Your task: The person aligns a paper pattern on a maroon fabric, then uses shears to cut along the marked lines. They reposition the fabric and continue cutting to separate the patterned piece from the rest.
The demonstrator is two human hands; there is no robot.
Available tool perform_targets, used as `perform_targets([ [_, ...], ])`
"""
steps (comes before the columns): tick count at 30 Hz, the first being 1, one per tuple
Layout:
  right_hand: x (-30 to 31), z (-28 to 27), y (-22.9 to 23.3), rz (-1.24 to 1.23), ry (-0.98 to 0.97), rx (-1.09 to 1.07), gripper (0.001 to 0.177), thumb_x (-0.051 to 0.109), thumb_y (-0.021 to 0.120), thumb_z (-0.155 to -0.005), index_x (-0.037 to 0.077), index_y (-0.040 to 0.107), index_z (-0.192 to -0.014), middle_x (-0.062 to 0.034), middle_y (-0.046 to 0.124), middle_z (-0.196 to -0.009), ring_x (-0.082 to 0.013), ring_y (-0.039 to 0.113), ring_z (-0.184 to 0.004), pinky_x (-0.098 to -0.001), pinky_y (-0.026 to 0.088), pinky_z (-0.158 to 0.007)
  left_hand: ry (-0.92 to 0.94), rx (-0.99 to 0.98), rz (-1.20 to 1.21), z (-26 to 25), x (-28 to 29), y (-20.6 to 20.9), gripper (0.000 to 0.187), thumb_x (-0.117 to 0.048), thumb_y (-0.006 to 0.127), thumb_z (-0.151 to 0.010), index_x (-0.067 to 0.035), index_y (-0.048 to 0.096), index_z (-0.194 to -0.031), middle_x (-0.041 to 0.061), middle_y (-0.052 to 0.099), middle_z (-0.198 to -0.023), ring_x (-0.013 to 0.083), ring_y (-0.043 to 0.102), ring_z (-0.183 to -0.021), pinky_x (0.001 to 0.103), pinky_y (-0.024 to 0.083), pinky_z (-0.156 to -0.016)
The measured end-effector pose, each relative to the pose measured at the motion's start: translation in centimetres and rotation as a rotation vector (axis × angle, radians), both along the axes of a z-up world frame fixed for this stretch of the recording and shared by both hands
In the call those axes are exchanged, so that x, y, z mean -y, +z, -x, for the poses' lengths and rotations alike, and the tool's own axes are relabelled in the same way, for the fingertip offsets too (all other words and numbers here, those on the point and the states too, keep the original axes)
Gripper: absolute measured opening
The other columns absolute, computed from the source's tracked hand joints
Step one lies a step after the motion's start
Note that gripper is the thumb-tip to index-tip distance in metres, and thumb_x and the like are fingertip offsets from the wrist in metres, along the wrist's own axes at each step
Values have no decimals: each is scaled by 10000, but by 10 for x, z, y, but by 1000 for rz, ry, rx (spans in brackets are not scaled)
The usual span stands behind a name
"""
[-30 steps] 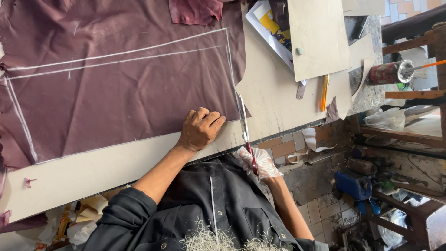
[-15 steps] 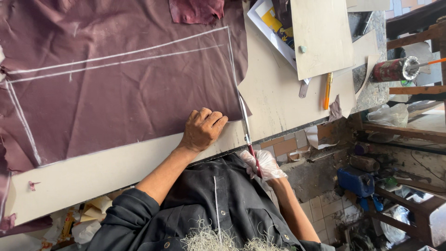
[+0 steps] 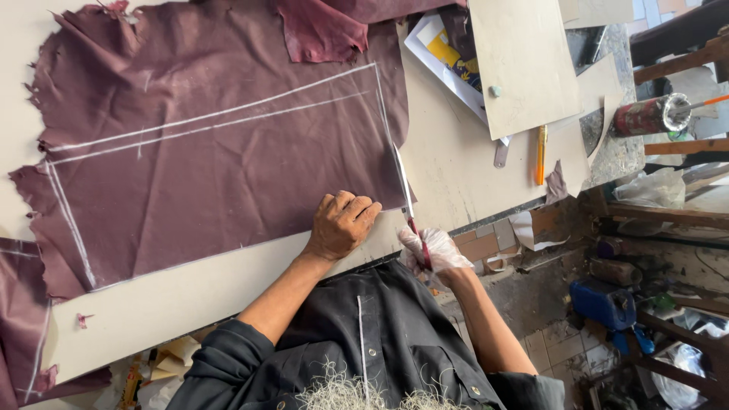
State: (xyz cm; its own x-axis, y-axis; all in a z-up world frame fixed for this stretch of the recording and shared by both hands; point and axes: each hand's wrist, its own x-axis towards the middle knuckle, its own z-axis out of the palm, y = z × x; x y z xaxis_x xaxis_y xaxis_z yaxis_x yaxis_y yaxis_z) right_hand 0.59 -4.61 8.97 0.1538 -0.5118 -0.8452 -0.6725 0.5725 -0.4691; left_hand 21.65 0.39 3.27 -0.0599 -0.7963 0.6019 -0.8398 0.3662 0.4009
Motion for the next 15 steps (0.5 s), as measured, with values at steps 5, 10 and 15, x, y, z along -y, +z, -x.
perform_targets([
  [5,24,-17,-4,35,-83,96,623,585,631,-941,85,577,-574,-41,560,-485,-116,481,-421,-262,376,-412,-9,11,9,0,0,0,139,-121,773,-872,-147,762,-1008,-67,654,-963,143,587,-877,332,438,-716],
  [10,35,-27,-9,84,-79,100,577,612,668,-882,84,581,-666,-37,541,-494,-129,514,-414,-289,435,-405,-42,-17,1,-6,0,2,180,-154,780,-860,-135,775,-1039,-58,660,-973,152,590,-880,340,438,-720],
  [15,39,-30,-3,42,-177,204,508,588,734,-794,89,665,-728,-45,542,-503,-138,493,-404,-303,407,-399,-31,-18,11,-4,1,0,127,-161,782,-900,-126,770,-1021,-48,669,-957,153,593,-862,339,434,-711],
])
